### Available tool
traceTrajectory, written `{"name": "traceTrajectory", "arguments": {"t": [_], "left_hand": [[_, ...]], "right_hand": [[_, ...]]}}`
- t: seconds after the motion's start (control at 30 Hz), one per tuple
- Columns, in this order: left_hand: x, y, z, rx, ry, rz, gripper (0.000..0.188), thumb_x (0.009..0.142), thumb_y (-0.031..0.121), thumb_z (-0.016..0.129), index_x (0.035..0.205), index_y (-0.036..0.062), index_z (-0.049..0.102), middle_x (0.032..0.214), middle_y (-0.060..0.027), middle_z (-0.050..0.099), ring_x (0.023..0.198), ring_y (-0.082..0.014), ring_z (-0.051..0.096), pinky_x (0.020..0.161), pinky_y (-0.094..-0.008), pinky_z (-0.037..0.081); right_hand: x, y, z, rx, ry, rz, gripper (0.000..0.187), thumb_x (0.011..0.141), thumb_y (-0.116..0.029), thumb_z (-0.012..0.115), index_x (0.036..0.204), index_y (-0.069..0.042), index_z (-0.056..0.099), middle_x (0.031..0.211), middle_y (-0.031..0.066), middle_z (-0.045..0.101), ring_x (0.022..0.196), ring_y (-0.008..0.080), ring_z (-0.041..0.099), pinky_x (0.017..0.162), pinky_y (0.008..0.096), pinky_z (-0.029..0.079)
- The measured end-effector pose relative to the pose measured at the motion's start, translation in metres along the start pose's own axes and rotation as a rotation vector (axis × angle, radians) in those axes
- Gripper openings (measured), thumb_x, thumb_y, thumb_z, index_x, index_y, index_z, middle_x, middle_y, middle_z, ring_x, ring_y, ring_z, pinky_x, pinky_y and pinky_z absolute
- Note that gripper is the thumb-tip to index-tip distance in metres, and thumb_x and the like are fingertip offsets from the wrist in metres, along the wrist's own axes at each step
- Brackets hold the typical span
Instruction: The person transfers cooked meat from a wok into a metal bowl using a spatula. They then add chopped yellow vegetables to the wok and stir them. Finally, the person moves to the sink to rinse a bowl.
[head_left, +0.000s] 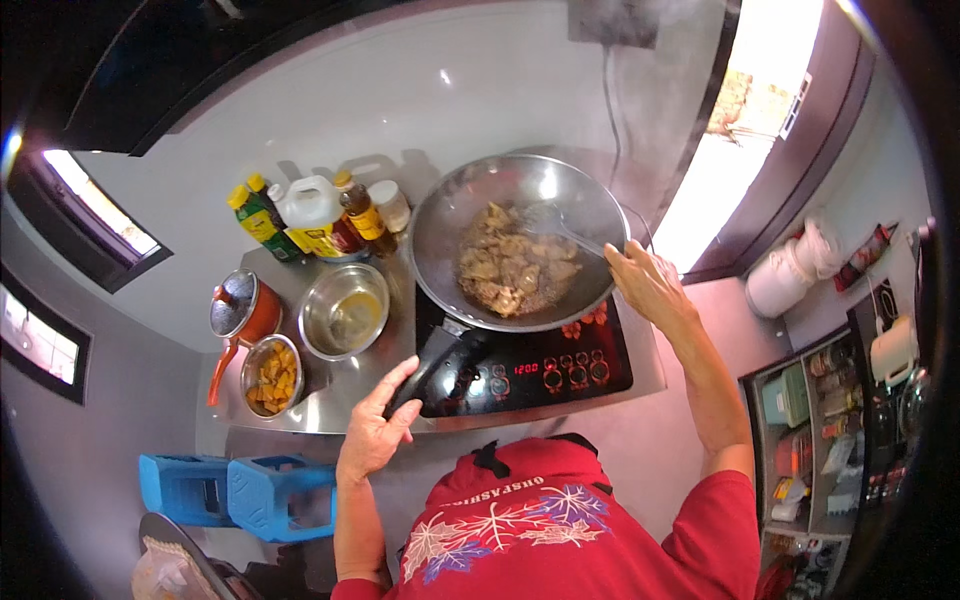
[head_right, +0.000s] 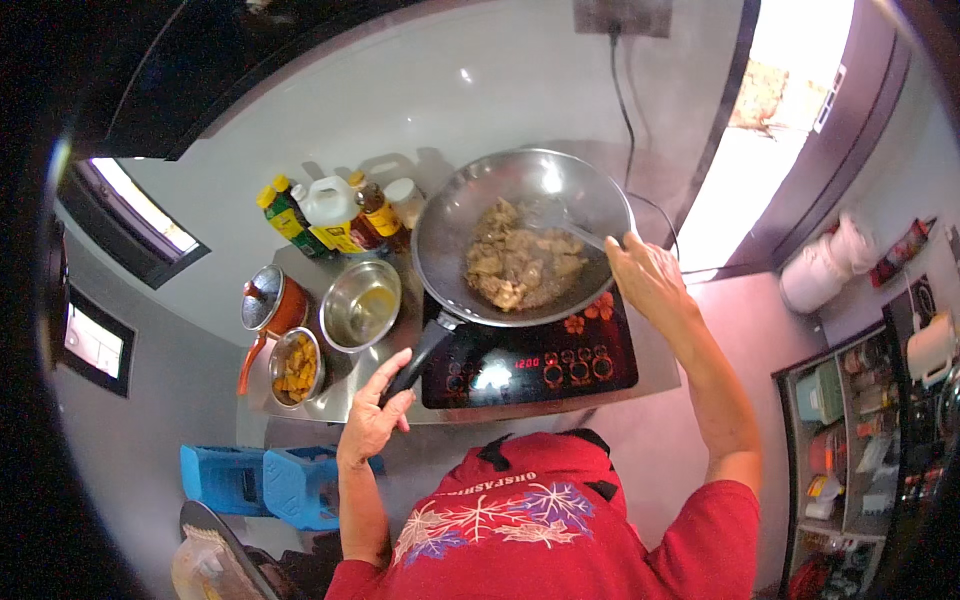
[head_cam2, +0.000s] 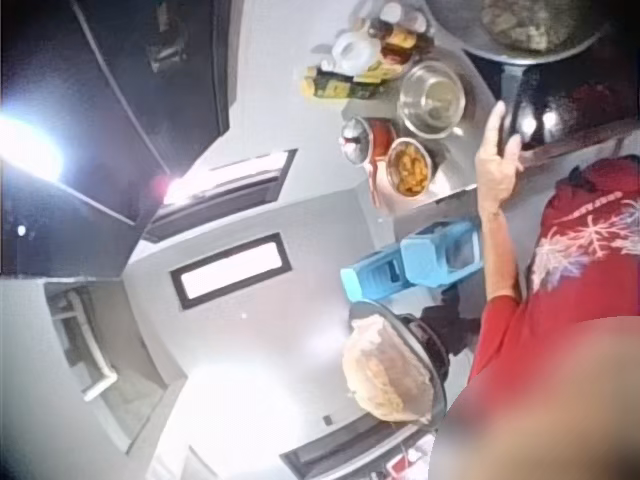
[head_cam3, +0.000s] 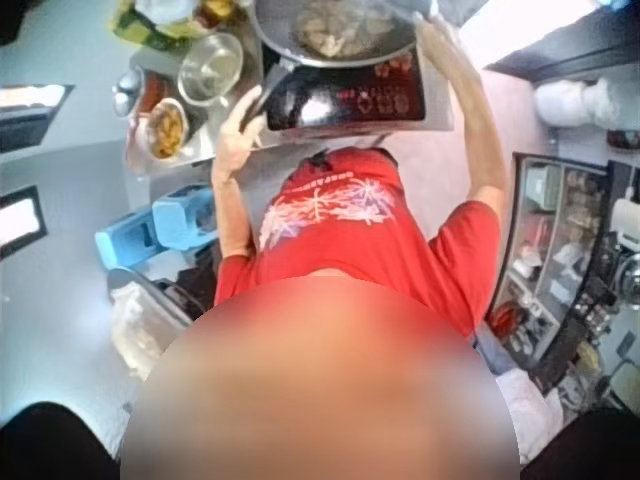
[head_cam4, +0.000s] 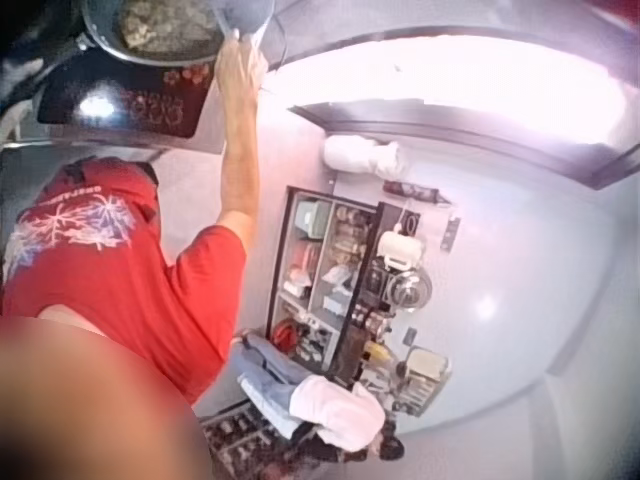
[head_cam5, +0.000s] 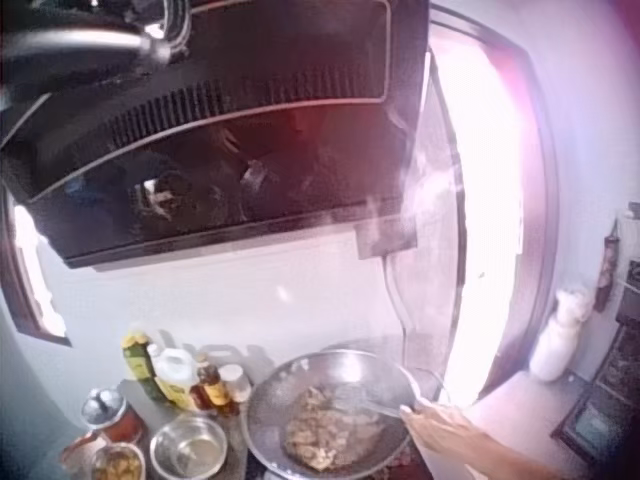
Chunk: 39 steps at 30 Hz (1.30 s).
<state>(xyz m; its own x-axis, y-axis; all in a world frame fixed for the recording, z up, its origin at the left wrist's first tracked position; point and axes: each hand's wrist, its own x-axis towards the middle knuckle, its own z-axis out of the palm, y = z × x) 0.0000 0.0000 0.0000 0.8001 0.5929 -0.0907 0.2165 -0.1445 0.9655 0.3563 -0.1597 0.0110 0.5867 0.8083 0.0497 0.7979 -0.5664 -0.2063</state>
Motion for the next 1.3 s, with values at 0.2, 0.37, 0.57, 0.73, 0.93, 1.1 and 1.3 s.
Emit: {"name": "traceTrajectory", "arguments": {"t": [0.2,0.37,0.57,0.73,0.93,1.1,1.3], "left_hand": [[0.003,-0.005,0.014,-0.013,0.038,0.003,0.050,0.086,0.008,0.059,0.135,0.0087,0.045,0.091,-0.0032,0.058,0.061,-0.0059,0.049,0.052,-0.0207,0.045],[0.002,-0.009,0.012,-0.052,0.044,-0.024,0.050,0.087,0.010,0.060,0.134,0.0075,0.045,0.102,-0.0043,0.058,0.069,-0.0062,0.050,0.054,-0.0215,0.047],[0.005,-0.011,0.014,-0.023,0.053,0.047,0.051,0.085,0.006,0.059,0.134,0.0078,0.046,0.087,-0.0027,0.057,0.061,-0.0062,0.050,0.053,-0.0204,0.047],[0.006,-0.010,0.012,-0.058,0.046,0.042,0.051,0.085,0.005,0.060,0.134,0.0070,0.045,0.088,-0.0023,0.057,0.061,-0.0063,0.050,0.053,-0.0206,0.046],[0.005,-0.010,0.012,-0.081,0.031,0.065,0.053,0.084,0.008,0.063,0.134,0.0043,0.044,0.093,-0.0035,0.057,0.064,-0.0065,0.050,0.053,-0.0204,0.046],[0.007,-0.013,0.011,-0.108,0.017,0.059,0.056,0.084,0.009,0.064,0.135,0.0019,0.041,0.099,-0.0052,0.057,0.069,-0.0067,0.051,0.053,-0.0202,0.046],[0.006,-0.014,0.007,-0.262,-0.004,0.099,0.064,0.084,0.023,0.067,0.137,0.0030,0.038,0.107,-0.0052,0.052,0.083,-0.0091,0.052,0.065,-0.0213,0.045]], "right_hand": [[-0.027,0.009,-0.001,-0.224,0.591,-0.269,0.028,0.079,-0.010,0.060,0.106,-0.008,0.060,0.096,0.0089,0.055,0.095,0.0241,0.054,0.076,0.0383,0.042],[-0.088,-0.017,0.014,0.157,0.663,-0.295,0.019,0.073,-0.004,0.065,0.091,-0.005,0.062,0.094,0.0066,0.057,0.088,0.0248,0.056,0.074,0.0358,0.045],[-0.149,-0.019,0.106,0.361,0.663,0.028,0.012,0.072,0.003,0.061,0.083,-0.003,0.059,0.091,0.0098,0.061,0.090,0.0292,0.056,0.078,0.0395,0.045],[-0.142,-0.028,0.102,0.286,0.667,0.004,0.013,0.073,0.001,0.062,0.085,-0.004,0.060,0.097,0.0070,0.063,0.093,0.0281,0.055,0.081,0.0391,0.041],[-0.147,-0.034,0.106,0.253,0.615,-0.023,0.017,0.073,-0.002,0.062,0.090,-0.006,0.062,0.098,0.0033,0.065,0.096,0.0241,0.054,0.081,0.0369,0.039],[-0.149,-0.041,0.113,0.093,0.595,0.021,0.019,0.071,-0.003,0.063,0.089,-0.007,0.062,0.099,0.0009,0.065,0.097,0.0227,0.053,0.085,0.0387,0.035],[-0.148,-0.041,0.109,0.076,0.559,0.009,0.020,0.070,-0.003,0.064,0.089,-0.009,0.062,0.103,0.0001,0.065,0.101,0.0222,0.052,0.088,0.0385,0.033]]}}
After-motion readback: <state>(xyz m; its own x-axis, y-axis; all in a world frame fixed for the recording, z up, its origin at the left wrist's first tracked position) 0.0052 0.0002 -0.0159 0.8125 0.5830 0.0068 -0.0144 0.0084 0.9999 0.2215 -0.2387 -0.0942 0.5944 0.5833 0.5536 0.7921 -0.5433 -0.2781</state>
